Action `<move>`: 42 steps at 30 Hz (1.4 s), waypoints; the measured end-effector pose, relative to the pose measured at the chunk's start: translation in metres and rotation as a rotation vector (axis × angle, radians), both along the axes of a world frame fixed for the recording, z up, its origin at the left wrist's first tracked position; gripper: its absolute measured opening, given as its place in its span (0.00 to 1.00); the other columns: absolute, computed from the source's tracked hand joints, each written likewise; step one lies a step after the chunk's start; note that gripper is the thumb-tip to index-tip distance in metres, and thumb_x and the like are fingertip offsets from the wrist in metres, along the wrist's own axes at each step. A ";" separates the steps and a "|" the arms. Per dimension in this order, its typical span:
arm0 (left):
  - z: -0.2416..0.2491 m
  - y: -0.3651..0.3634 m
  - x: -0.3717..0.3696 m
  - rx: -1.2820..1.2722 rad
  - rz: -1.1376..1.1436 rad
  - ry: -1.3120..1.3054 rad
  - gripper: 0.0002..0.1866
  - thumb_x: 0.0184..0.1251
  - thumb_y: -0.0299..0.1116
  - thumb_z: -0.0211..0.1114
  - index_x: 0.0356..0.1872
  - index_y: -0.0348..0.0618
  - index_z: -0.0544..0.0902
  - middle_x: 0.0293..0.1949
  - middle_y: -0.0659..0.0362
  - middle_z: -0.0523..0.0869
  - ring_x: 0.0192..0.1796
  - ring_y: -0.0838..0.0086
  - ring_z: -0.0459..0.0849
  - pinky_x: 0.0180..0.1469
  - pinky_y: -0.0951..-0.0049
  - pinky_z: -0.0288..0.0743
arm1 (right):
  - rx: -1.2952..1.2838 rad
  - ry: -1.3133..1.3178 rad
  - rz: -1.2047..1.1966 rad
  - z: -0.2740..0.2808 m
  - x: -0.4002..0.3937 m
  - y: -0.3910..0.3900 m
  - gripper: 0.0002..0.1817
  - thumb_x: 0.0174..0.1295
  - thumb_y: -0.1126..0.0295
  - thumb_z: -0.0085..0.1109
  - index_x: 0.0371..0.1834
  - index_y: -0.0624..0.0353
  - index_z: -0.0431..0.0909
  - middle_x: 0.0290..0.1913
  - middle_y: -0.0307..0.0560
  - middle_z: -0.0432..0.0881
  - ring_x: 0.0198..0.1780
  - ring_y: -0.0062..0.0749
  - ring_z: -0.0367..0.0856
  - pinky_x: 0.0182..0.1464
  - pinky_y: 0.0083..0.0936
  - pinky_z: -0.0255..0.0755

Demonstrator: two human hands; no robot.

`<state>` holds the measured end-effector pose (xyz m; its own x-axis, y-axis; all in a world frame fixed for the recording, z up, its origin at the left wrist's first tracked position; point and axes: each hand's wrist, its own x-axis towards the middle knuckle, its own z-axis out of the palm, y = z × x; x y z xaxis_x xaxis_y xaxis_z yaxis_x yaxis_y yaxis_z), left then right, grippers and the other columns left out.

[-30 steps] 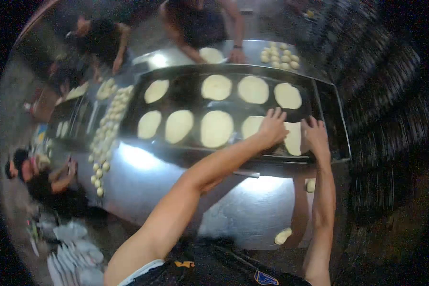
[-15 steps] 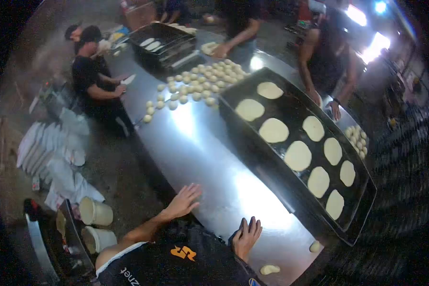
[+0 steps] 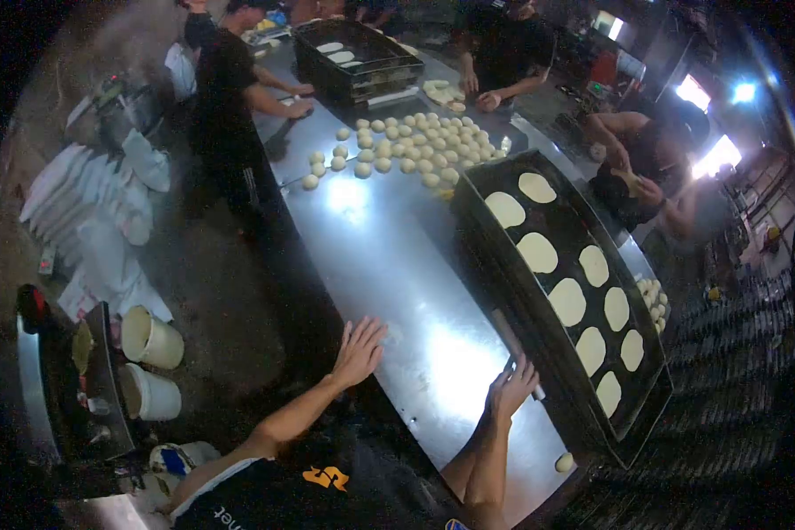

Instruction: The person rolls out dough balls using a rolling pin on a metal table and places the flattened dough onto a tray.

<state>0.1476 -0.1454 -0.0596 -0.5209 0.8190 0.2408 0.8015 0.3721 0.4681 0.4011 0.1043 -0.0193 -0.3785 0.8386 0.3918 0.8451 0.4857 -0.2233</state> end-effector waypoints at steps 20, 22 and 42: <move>0.021 0.072 -0.218 -0.289 0.282 0.022 0.35 0.78 0.50 0.47 0.77 0.37 0.56 0.79 0.43 0.53 0.81 0.48 0.47 0.78 0.41 0.35 | 0.055 0.000 -0.240 -0.010 -0.029 -0.067 0.24 0.65 0.71 0.53 0.66 0.59 0.71 0.60 0.54 0.77 0.61 0.52 0.72 0.66 0.47 0.59; 0.029 0.110 -0.246 -0.187 0.109 -0.026 0.34 0.79 0.50 0.47 0.76 0.36 0.59 0.78 0.44 0.54 0.80 0.49 0.48 0.78 0.41 0.36 | 0.058 -0.029 -0.315 -0.010 -0.044 -0.069 0.25 0.64 0.72 0.53 0.66 0.59 0.70 0.61 0.53 0.77 0.62 0.52 0.71 0.67 0.47 0.58; 0.013 0.202 -0.201 -0.269 -0.976 -0.357 0.27 0.79 0.42 0.51 0.74 0.45 0.65 0.73 0.55 0.70 0.76 0.59 0.63 0.76 0.48 0.54 | 0.036 -0.048 -0.665 -0.012 -0.091 -0.074 0.29 0.56 0.72 0.54 0.66 0.59 0.71 0.57 0.55 0.78 0.59 0.53 0.73 0.65 0.48 0.62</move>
